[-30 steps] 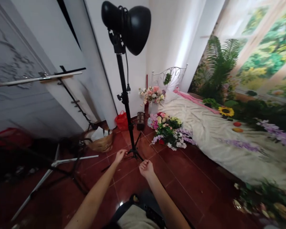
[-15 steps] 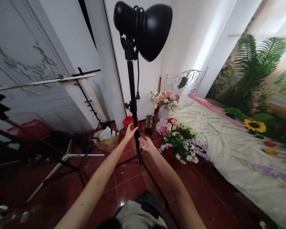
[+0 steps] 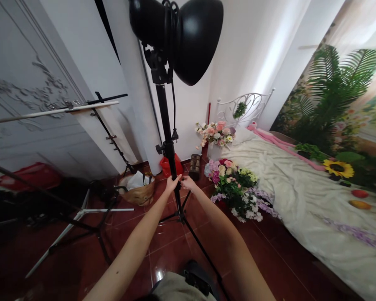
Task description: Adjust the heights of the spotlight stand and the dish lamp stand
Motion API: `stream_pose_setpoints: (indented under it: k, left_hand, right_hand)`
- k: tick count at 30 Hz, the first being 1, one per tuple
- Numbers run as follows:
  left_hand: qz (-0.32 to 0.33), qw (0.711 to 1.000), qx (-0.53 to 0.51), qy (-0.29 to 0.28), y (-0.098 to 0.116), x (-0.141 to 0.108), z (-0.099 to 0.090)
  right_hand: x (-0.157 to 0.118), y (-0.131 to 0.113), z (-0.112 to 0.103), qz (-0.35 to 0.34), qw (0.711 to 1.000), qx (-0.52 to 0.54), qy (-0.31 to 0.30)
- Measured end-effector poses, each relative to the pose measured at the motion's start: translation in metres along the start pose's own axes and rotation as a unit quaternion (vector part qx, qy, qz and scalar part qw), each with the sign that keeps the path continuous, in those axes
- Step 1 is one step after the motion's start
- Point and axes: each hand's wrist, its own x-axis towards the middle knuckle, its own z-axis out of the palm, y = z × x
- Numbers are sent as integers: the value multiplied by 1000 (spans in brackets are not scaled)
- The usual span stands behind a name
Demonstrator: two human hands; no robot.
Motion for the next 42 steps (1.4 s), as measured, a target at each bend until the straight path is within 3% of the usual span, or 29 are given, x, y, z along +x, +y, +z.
stream_pose_setpoints:
  k: [3, 6, 11, 15, 19, 22, 29, 33, 39, 42]
  left_hand:
    - [-8, 1000, -2, 20, -8, 3, 2]
    - [-6, 999, -4, 38, -12, 5, 5]
    - [18, 999, -11, 46, -14, 10, 5]
    - [22, 999, -1, 30, -13, 10, 3]
    - [11, 999, 5, 31, -12, 9, 3]
    - [8, 999, 13, 39, -13, 9, 4]
    - [22, 998, 18, 52, -19, 13, 5]
    - [7, 998, 16, 56, -20, 14, 7]
    - [13, 999, 0, 50, -14, 11, 8]
    - [2, 999, -8, 48, -12, 10, 8]
  right_hand:
    - [14, -5, -9, -49, 989, -143, 0]
    - [27, -14, -16, -86, 952, -292, -32]
    - [48, -35, -13, -86, 839, -522, -124]
    - [60, -51, -5, -80, 746, -639, -170]
    - [58, -55, -5, -109, 696, -685, -183]
    - [42, -45, -10, -149, 692, -691, -145]
    - [1, 1, -7, -190, 715, -672, 12]
    - [10, 11, -3, -200, 726, -654, 65]
    - [29, 27, 0, -274, 696, -658, 90]
    - [30, 40, 0, -292, 694, -646, 125]
